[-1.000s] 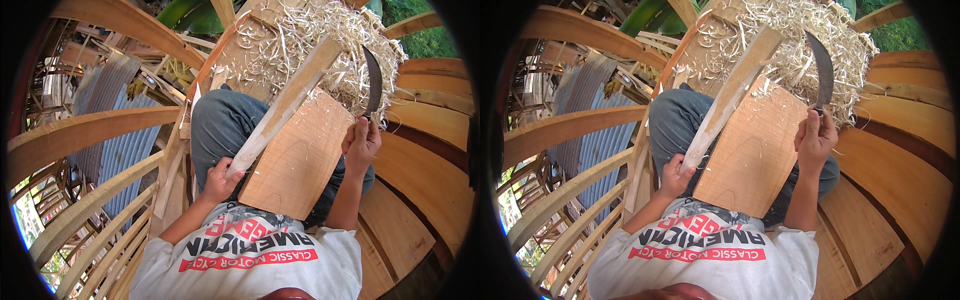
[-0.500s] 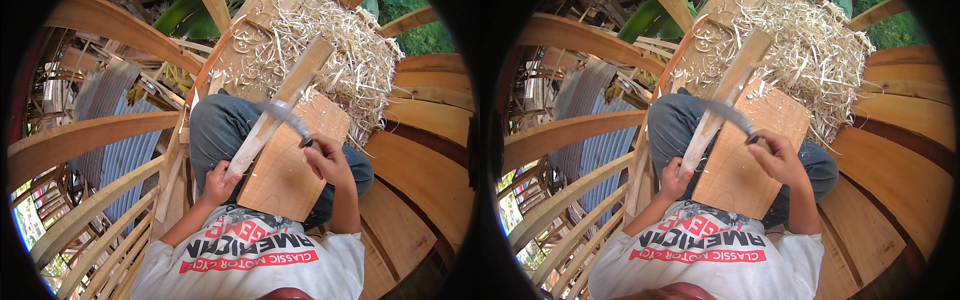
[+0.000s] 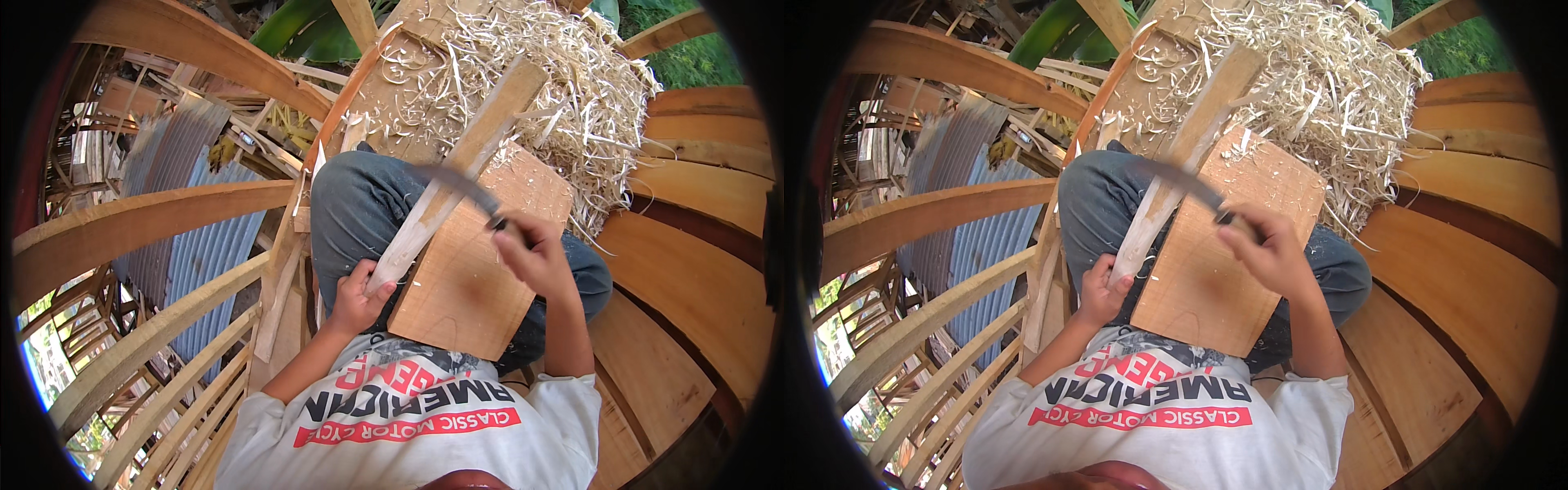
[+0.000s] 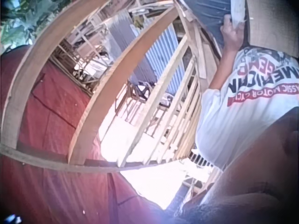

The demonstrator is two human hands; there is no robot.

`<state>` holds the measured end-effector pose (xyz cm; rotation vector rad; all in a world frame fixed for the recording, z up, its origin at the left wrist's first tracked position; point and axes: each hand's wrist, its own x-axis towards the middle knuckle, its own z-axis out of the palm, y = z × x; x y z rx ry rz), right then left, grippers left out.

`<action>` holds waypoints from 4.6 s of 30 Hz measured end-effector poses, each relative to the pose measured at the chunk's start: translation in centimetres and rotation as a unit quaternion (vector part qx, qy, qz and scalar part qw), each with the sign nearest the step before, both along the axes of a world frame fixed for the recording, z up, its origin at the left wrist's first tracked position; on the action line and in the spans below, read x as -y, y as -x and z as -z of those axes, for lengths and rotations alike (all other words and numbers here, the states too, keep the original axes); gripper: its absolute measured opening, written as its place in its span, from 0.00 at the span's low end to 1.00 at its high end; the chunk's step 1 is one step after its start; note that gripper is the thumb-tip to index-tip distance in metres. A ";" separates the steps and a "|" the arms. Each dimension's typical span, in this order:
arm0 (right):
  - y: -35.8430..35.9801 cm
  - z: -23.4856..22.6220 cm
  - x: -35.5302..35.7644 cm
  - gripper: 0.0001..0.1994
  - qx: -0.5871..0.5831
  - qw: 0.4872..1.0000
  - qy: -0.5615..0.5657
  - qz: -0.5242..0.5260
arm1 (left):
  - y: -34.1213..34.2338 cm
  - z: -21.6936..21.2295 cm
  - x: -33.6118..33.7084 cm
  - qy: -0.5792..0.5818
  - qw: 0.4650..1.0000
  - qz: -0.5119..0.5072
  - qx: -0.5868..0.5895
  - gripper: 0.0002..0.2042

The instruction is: The person sits on the floor and uses a curved knife to shave and shape a long wooden stick held against a flat board. Wood shavings accumulate on the board as the person repeatedly scrapes the stick's surface.

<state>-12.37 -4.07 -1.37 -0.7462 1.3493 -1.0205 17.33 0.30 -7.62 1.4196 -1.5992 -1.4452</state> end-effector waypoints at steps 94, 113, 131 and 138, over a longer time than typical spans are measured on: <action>0.7 1.8 4.6 0.30 -0.668 0.706 0.218 -0.088 | 0.2 0.3 0.0 -0.097 0.993 -0.026 -0.057 0.11; 3.7 1.5 7.8 0.33 -0.723 0.662 0.197 -0.023 | 0.1 0.2 0.1 -0.064 0.998 -0.012 -0.011 0.13; 1.7 3.1 7.8 0.30 -0.593 0.787 0.172 0.003 | 0.6 0.3 0.0 -0.027 1.000 -0.007 -0.005 0.11; 3.7 3.5 9.0 0.30 -0.658 0.711 0.248 -0.022 | 0.6 0.2 0.0 -0.043 0.999 -0.010 -0.014 0.11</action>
